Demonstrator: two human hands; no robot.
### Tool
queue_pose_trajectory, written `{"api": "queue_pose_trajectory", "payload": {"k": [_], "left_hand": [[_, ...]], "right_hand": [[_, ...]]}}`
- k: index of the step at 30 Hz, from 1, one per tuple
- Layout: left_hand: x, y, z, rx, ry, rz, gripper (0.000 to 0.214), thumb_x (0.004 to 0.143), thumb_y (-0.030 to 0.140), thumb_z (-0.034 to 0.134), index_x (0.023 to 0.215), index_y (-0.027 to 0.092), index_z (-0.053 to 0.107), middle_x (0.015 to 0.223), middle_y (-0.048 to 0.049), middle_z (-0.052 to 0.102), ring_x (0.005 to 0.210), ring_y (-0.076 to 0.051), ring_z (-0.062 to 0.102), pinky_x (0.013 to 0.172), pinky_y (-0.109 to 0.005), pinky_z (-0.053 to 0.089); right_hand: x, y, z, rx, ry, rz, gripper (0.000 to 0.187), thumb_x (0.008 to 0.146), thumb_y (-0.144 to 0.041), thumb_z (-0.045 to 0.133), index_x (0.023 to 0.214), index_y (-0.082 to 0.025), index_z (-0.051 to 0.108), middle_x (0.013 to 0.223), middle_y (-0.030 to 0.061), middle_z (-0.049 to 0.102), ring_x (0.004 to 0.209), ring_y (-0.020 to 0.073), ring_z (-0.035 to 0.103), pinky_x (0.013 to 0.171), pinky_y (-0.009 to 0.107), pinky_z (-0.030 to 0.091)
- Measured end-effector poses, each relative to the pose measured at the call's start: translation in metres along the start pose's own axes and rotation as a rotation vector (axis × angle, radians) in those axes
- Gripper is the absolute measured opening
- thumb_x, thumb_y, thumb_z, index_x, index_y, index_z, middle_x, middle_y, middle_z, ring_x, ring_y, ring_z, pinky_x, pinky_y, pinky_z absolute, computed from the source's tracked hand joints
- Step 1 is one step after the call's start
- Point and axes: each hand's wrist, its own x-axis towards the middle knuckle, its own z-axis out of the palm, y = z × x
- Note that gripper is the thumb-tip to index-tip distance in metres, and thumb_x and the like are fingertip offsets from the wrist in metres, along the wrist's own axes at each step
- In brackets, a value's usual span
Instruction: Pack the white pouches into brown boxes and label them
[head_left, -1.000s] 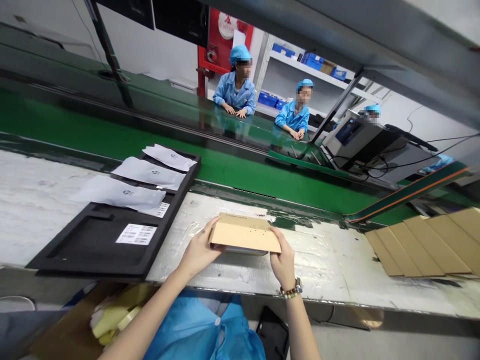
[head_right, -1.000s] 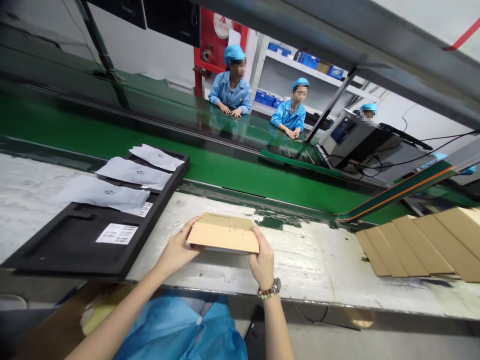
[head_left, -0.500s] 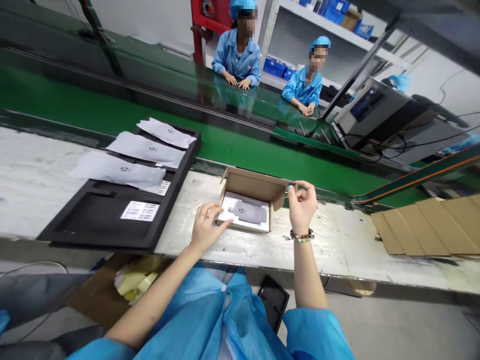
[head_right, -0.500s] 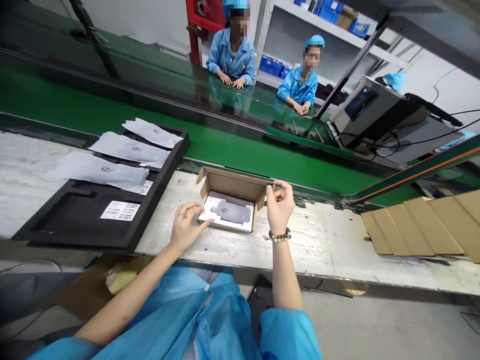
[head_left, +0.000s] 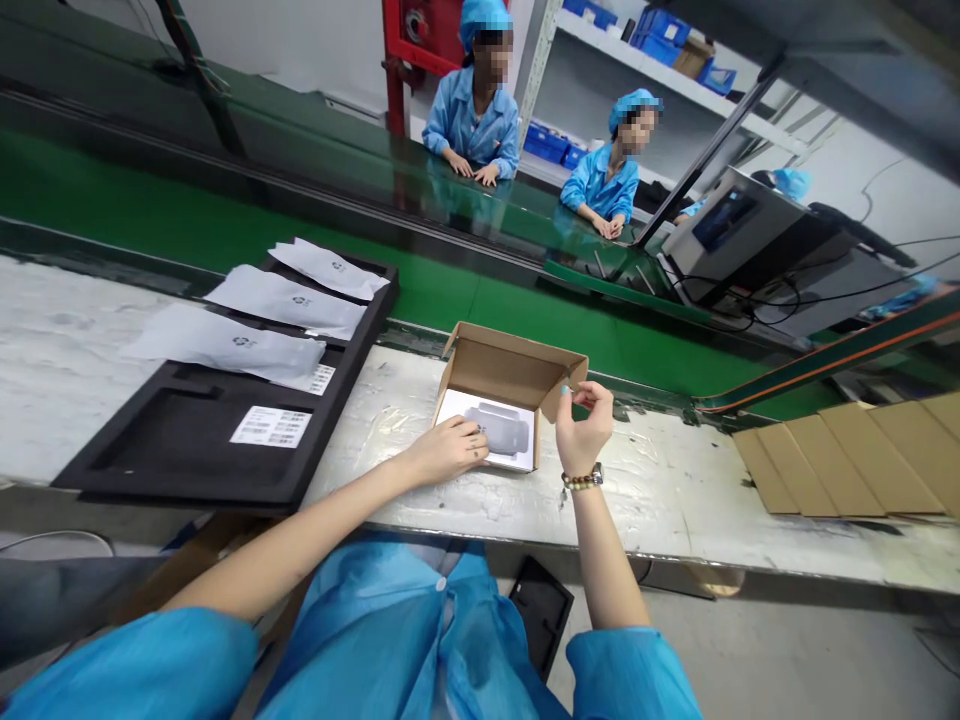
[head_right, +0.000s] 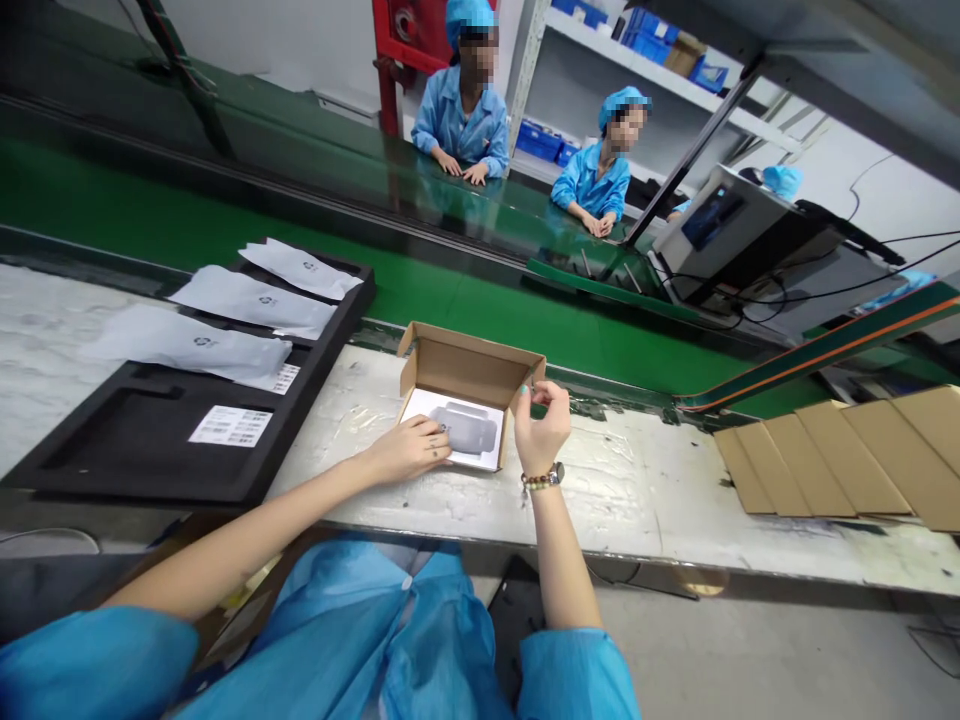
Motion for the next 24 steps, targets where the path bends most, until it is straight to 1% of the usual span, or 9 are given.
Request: {"api": "queue_pose_trajectory", "payload": {"k": [4,6,8,11,13,16,18,21,24], "left_hand": [[-0.012,-0.006,-0.008,-0.045,0.015,-0.035,0.018,0.099,0.026,0.051,0.101,0.022,0.069,0.083,-0.0037,0.067,0.082,-0.02,0.055,0.079,-0.035,0.036],[-0.016,-0.008,-0.01,-0.089,0.025,-0.065,0.02,0.1,0.027,0.05,0.107,0.021,0.068,0.085,-0.0047,0.067,0.082,-0.021,0.055,0.077,-0.035,0.036],[-0.017,-0.007,-0.009,-0.136,0.035,-0.079,0.022,0.101,0.028,0.048,0.108,0.02,0.067,0.084,-0.005,0.066,0.081,-0.02,0.055,0.075,-0.033,0.036],[-0.017,-0.006,-0.004,-0.168,0.048,-0.104,0.024,0.102,0.025,0.044,0.107,0.018,0.067,0.083,-0.0058,0.064,0.082,-0.02,0.056,0.075,-0.033,0.038],[-0.016,-0.005,0.0,-0.153,0.047,-0.085,0.025,0.102,0.023,0.043,0.109,0.018,0.066,0.084,-0.0061,0.064,0.083,-0.02,0.058,0.077,-0.033,0.039],[-0.015,-0.008,0.003,-0.073,0.047,0.027,0.024,0.1,0.017,0.043,0.112,0.019,0.064,0.081,-0.0047,0.065,0.08,-0.018,0.06,0.076,-0.033,0.041],[-0.013,-0.01,-0.002,-0.011,0.078,0.105,0.025,0.098,0.013,0.044,0.112,0.019,0.063,0.078,-0.0037,0.065,0.077,-0.017,0.059,0.075,-0.033,0.041],[-0.007,-0.014,-0.02,0.04,0.169,0.171,0.025,0.095,0.01,0.047,0.114,0.02,0.061,0.077,-0.0026,0.065,0.075,-0.016,0.058,0.072,-0.033,0.041],[0.002,-0.017,-0.043,0.008,0.269,0.162,0.023,0.093,0.012,0.054,0.114,0.021,0.059,0.078,-0.0007,0.062,0.075,-0.015,0.057,0.07,-0.031,0.041]], "right_hand": [[-0.006,0.013,0.0,-0.044,-0.115,-0.038,0.028,0.092,-0.032,0.058,0.117,-0.02,0.057,0.096,0.0078,0.059,0.091,0.0237,0.058,0.086,0.043,0.052],[-0.011,0.019,0.007,-0.044,-0.187,-0.037,0.036,0.091,-0.032,0.057,0.125,-0.02,0.055,0.104,0.0102,0.06,0.097,0.0253,0.059,0.087,0.044,0.052],[-0.018,0.024,0.015,-0.033,-0.247,-0.028,0.044,0.091,-0.033,0.056,0.133,-0.02,0.051,0.111,0.0126,0.06,0.103,0.0274,0.059,0.09,0.045,0.051],[-0.033,0.032,0.025,-0.005,-0.27,0.023,0.051,0.094,-0.033,0.049,0.142,-0.019,0.043,0.123,0.0164,0.057,0.115,0.0299,0.055,0.096,0.048,0.047],[-0.041,0.039,0.028,0.02,-0.27,0.073,0.049,0.098,-0.032,0.041,0.145,-0.019,0.039,0.127,0.0166,0.056,0.117,0.0287,0.055,0.096,0.046,0.046],[-0.048,0.049,0.029,0.065,-0.302,0.135,0.042,0.101,-0.037,0.038,0.138,-0.021,0.047,0.119,0.0134,0.062,0.109,0.0263,0.059,0.092,0.043,0.048],[-0.049,0.054,0.03,0.094,-0.321,0.175,0.038,0.101,-0.042,0.039,0.128,-0.02,0.055,0.112,0.0119,0.064,0.104,0.0258,0.06,0.09,0.042,0.049],[-0.046,0.059,0.031,0.147,-0.355,0.233,0.041,0.102,-0.049,0.037,0.117,-0.018,0.061,0.105,0.0107,0.065,0.099,0.0244,0.062,0.087,0.04,0.05],[-0.039,0.061,0.031,0.199,-0.395,0.263,0.046,0.104,-0.052,0.033,0.111,-0.018,0.063,0.101,0.009,0.066,0.097,0.0224,0.063,0.088,0.038,0.051]]}}
